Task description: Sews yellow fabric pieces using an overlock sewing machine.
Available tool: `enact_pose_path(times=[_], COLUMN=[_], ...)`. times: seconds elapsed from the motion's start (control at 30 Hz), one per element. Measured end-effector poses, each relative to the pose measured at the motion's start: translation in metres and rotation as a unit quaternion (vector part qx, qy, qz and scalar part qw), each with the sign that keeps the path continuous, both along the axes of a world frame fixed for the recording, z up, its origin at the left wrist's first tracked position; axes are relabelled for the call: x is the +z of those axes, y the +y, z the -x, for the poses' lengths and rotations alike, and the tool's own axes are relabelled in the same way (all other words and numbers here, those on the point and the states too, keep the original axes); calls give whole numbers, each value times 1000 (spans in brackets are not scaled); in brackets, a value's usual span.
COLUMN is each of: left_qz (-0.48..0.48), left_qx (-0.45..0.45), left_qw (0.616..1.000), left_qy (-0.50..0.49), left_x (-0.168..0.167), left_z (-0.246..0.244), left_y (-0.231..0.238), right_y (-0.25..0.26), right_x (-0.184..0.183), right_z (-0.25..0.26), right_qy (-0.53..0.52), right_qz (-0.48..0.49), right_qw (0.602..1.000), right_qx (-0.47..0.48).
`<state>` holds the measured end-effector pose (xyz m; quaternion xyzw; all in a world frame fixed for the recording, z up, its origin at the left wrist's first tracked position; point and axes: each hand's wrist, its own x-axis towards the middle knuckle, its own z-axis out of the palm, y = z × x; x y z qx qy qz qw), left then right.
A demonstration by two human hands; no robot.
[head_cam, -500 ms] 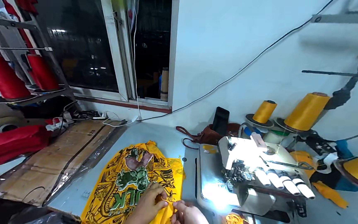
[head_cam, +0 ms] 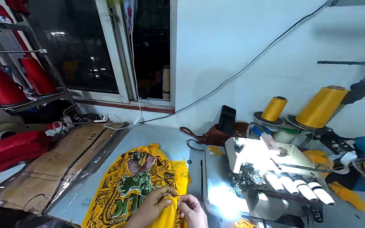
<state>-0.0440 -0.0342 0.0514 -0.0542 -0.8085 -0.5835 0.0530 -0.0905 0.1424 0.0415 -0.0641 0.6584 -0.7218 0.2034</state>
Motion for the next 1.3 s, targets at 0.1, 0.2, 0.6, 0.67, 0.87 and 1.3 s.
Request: enact_pose_path(times=[0.1,0.2,0.6,0.67,0.87,1.3], left_qz=[38,16,43,53,35,73], left_qx=[53,76,61,79,92,-34], left_qw=[998,997,996,993,988,980], left_qy=[-13,18,58,71,123,182], left_x=[-4,-2,-5,-5,5,54], left_z=[-2,-6,-10,-12,-23,70], left_y=[3,5,9,8,-3,136], right_y=[1,3,4,0,0,113], right_x=[1,1,6,2,-15,44], right_z=[0,-2,-16,-22,-63,-31], right_qy=[-30,-45,67,119,289,153], right_qz=[17,29,11,-1,-62,61], right_qw=[999,998,998,993,955,961], right_qx=[10,16,19,5,9,-222])
